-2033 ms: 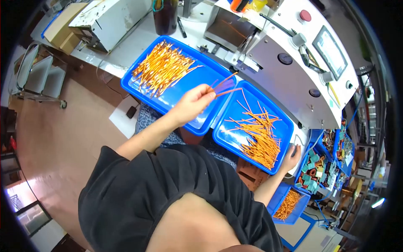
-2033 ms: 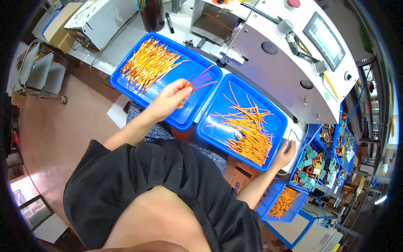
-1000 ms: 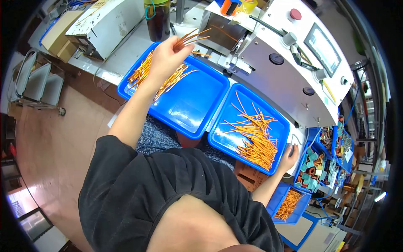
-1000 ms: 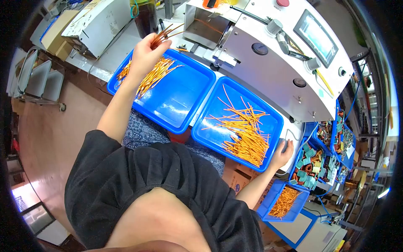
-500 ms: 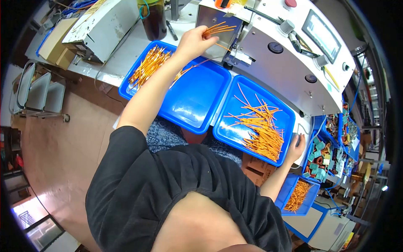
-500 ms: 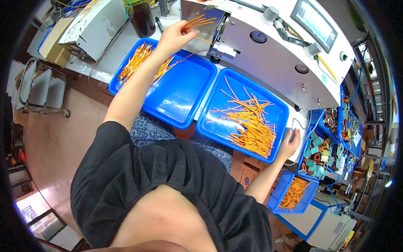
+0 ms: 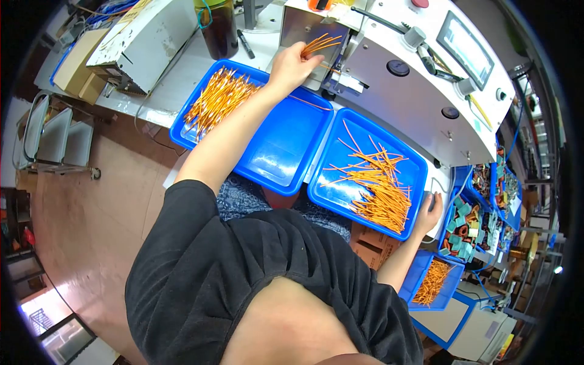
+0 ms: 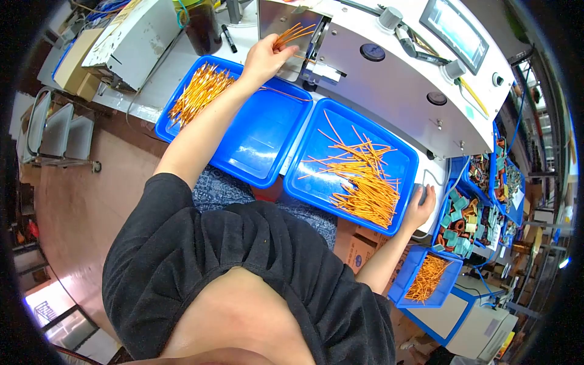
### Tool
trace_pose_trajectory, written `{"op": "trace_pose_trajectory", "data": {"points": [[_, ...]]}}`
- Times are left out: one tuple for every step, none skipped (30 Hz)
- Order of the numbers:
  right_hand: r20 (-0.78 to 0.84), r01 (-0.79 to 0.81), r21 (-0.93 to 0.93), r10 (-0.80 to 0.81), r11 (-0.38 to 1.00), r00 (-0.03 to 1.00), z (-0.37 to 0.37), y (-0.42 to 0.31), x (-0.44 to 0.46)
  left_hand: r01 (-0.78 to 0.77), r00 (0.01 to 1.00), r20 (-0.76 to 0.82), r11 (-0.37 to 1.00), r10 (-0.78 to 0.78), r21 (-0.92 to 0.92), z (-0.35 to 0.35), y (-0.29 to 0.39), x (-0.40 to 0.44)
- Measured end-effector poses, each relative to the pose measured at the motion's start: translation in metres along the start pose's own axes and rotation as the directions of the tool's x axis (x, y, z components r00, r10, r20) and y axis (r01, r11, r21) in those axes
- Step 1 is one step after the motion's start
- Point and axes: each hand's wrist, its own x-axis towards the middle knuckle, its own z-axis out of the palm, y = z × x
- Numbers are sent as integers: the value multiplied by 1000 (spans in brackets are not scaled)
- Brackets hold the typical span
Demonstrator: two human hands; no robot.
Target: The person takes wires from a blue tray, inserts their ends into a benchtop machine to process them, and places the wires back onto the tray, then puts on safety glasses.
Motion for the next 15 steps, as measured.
{"op": "trace_pose_trajectory", "data": {"points": [[1,1,0,-1,1000,1000,0,0,0,-5,1000,-14,1000,5,2,0,1,-1],[1,4,1,-4,1000,1000,-1,-1,1,-9,1000,-26,1000,10,5,0,2,-1],[2,5,0,-5,1000,1000,-1,-1,1,-14,1000,-17,1000,14,28,0,2,-1],[2,7,0,-7,1000,1000,-1,-2,1,-18,1000,-7,999,19,50,-1,4,0],[5,4,-1,-4,1000,1000,-1,-1,0,-22,1000,1,997,22,72,-2,5,1],[8,3,-1,-3,1000,1000,0,1,0,-26,1000,7,997,25,74,-2,4,1],[10,2,0,-2,1000,1000,0,2,1,-30,999,13,997,29,76,-2,4,3],[28,8,-8,-8,1000,1000,0,3,2,-34,999,18,996,33,79,-2,3,4],[48,14,-15,-13,1000,999,0,5,2,-36,999,26,996,34,85,-2,2,5],[67,19,-22,-17,1000,998,-1,5,2,-38,999,35,995,35,91,-3,4,6],[71,20,-22,-19,1000,997,-2,6,2,-40,998,45,995,36,96,-4,5,6],[74,22,-24,-20,999,997,-2,6,2,-30,997,72,995,23,94,-5,7,7],[76,25,-25,-23,999,997,-2,5,3,-21,995,97,995,11,93,-6,8,8],[63,20,-27,-18,999,998,-2,4,2,-11,993,121,996,-1,91,-7,9,9],[50,16,-28,-15,999,999,-2,3,2,-84,993,88,990,74,117,-6,2,12]]}}
